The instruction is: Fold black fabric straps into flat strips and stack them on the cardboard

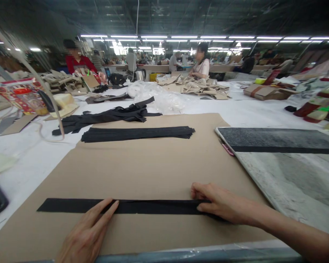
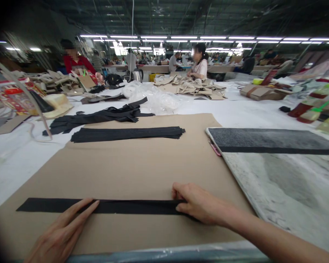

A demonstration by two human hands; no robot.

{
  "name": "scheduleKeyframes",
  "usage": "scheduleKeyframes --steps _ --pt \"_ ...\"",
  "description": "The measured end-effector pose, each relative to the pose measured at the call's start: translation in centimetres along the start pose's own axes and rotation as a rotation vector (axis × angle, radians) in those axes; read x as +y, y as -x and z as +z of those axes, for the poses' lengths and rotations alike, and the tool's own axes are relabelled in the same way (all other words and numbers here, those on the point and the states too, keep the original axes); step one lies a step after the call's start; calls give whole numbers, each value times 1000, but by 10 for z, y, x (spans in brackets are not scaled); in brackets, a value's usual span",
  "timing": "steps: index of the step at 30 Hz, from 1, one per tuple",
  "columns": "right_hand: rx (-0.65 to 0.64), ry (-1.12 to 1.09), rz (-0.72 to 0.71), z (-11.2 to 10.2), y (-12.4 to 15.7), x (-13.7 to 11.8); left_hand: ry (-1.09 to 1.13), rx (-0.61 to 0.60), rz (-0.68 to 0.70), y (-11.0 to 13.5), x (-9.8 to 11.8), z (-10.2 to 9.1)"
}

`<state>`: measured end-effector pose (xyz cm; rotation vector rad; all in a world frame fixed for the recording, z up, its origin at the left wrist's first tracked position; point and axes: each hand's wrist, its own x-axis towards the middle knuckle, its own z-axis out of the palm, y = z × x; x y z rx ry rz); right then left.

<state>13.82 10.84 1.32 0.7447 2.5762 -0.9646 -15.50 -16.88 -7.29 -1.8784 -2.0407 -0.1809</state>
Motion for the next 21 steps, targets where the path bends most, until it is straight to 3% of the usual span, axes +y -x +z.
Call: scheduleKeyframes --steps 3,6,9,13,21 --pt "23 180 -6 -6 3 -5 1 9 -5 -2 1 -1" --pt "143 327 -103 -8 -3 -24 21 22 7 -4 0 -3" --pt "243 290 -300 3 -20 -49 40 48 21 -5 0 -4" --pt "266 260 -493 28 -48 -70 44 64 49 -8 -1 -5" --pt "208 280 -543 44 -65 -61 35 29 47 -15 3 -8"
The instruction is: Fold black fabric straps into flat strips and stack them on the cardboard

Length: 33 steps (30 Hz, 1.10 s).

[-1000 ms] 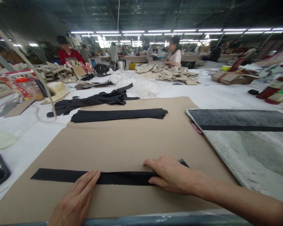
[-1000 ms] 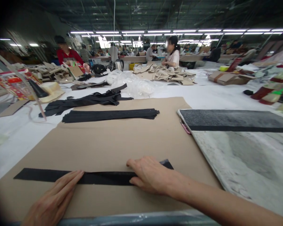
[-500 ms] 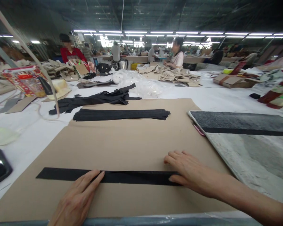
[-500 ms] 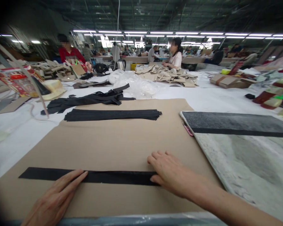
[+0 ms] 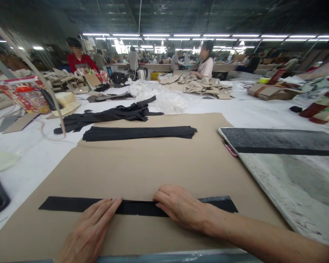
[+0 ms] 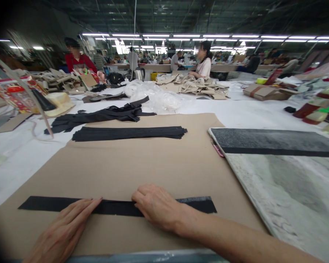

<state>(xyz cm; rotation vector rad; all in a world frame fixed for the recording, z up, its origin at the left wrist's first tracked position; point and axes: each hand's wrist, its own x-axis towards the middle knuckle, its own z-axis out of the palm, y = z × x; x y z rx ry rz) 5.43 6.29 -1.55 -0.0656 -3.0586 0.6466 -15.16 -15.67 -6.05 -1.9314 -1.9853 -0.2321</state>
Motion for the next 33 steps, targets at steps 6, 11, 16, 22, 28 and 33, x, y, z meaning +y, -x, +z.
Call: scheduleKeyframes --steps 6,11,16,22,28,33 --pt "9 139 -111 7 5 7 -53 -71 34 -3 1 -3" --pt "36 213 -200 6 9 8 -84 -130 24 -5 1 -2" --pt "70 243 -233 9 11 9 -111 -167 38 -10 5 -7" --pt "69 265 -238 9 11 8 -160 -270 47 -28 18 -19" --pt "89 288 -246 11 12 8 -313 -239 159 -42 29 -23" --pt "89 303 -259 10 14 7 -375 -241 203 -46 30 -23"
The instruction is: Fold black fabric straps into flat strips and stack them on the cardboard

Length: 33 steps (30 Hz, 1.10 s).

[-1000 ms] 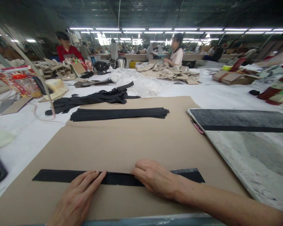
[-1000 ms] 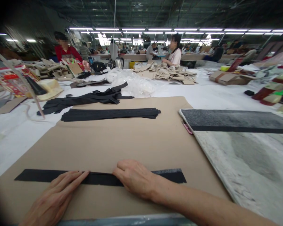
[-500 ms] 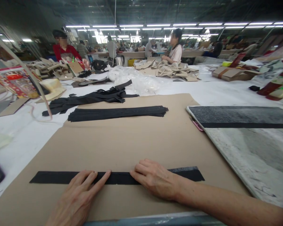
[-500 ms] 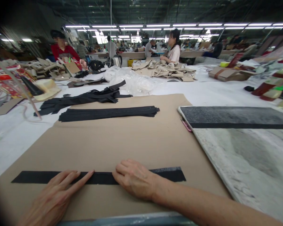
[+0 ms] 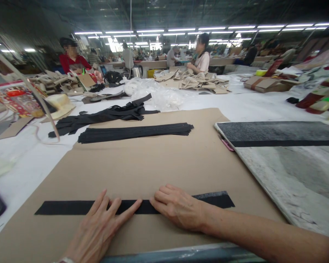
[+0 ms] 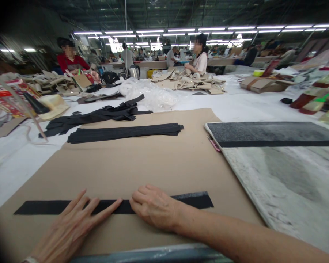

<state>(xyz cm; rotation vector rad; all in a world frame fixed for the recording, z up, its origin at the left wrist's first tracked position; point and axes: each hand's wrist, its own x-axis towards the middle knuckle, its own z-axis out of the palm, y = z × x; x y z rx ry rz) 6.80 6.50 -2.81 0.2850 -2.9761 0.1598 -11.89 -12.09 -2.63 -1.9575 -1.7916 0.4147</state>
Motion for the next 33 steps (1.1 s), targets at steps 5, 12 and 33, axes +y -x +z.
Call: scheduleKeyframes --steps 5,12,33 --pt "16 16 3 1 1 -1 142 100 -63 -3 2 -2" --pt "38 42 5 5 0 -1 359 317 -22 -24 34 -3" --pt "33 -20 60 -7 9 4 519 323 -78 -31 49 5"
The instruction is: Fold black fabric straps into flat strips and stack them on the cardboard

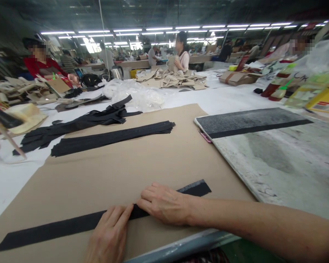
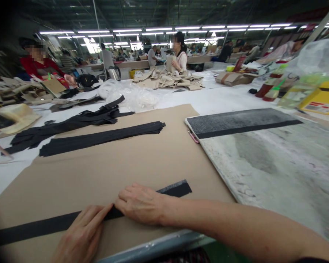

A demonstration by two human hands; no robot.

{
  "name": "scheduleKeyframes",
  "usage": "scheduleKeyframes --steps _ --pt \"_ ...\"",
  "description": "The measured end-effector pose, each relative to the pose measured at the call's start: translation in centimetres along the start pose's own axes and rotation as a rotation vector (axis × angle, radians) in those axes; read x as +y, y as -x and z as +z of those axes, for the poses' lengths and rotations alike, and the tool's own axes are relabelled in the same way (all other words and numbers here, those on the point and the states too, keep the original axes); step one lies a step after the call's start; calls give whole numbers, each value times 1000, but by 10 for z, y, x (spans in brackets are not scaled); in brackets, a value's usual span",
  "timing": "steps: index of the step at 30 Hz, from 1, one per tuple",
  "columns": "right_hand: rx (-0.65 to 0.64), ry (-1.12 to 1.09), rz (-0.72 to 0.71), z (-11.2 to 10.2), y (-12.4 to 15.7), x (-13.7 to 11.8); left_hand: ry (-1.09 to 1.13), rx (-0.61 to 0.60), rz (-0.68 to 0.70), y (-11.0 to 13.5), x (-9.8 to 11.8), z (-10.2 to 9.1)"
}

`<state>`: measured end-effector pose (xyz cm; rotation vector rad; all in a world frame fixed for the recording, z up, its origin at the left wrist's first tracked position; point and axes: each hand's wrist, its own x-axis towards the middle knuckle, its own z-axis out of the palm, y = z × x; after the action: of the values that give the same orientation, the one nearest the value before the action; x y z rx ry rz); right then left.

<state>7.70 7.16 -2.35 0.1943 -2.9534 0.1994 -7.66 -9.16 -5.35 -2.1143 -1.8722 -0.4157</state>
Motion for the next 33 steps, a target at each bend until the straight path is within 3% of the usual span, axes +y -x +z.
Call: scheduleKeyframes --steps 12,18,33 --pt "-32 36 -59 -2 15 11 28 -61 15 -1 -2 -2" --pt "7 75 -69 -3 23 9 -66 -155 31 5 -3 1" --pt "-31 103 -40 -12 48 16 -214 -213 69 -4 7 -4"
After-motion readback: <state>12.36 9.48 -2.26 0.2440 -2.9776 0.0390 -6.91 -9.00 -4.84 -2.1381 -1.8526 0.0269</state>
